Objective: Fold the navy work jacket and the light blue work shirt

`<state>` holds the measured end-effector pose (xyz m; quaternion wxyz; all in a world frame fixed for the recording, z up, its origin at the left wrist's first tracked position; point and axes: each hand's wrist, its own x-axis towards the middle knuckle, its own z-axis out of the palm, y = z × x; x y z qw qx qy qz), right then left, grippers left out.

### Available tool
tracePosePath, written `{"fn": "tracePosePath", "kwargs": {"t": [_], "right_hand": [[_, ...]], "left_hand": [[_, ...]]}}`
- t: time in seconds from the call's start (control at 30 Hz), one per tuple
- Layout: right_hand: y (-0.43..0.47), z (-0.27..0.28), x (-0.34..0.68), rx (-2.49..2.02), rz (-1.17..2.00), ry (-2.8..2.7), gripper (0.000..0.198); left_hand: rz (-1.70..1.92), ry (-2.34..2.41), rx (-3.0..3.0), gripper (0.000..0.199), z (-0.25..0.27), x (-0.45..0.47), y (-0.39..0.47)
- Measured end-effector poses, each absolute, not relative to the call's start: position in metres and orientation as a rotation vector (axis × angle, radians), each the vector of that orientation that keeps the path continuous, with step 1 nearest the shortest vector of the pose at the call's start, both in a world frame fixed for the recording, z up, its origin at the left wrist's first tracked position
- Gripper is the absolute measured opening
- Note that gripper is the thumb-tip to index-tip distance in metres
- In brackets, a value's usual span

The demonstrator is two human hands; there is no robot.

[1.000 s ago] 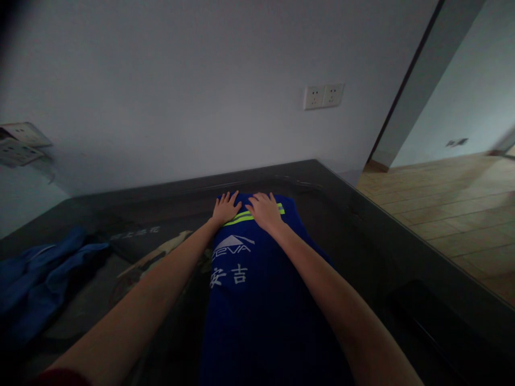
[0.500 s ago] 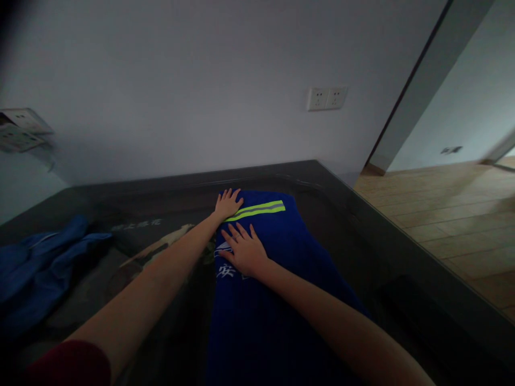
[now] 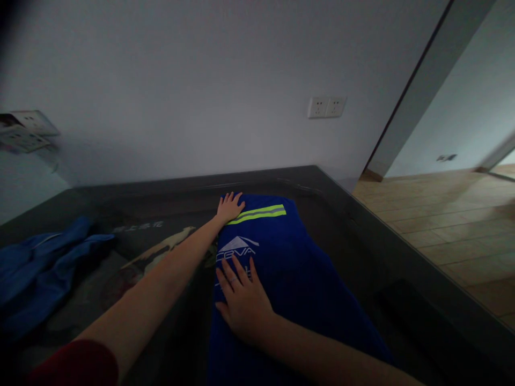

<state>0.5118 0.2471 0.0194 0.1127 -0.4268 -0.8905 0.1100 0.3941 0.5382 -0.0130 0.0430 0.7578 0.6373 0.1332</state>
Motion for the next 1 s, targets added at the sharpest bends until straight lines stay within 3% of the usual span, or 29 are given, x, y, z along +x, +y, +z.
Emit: {"fn": "tracePosePath", "kwargs": {"t": [0.43,0.67,0.8,0.9,1.0], "right_hand": [[0.209,0.035,0.532,-1.059,0.679,-2.734,0.055],[0.209,0.042,0.534,-1.047,0.660,-2.745,0.055],[0.208,0.041,0.534,-1.038,0.622,-2.751,0.055],[0.209,0.038,0.534,-1.031,0.589,-2.755,0.056],[0.209,0.036,0.534,-1.034,0.561,-2.745,0.055]], "left_hand": [[0.471,1.937,2.314,0.061,-0.012,0.396,0.535],[0.974,1.707,2.533,0.039,0.025,0.395,0.502],[0.691,1.587,2.567,0.034,0.035,0.387,0.459],[0.348,1.470,2.617,0.045,0.028,0.387,0.422],[0.233,1.510,2.627,0.053,0.020,0.391,0.398]]}}
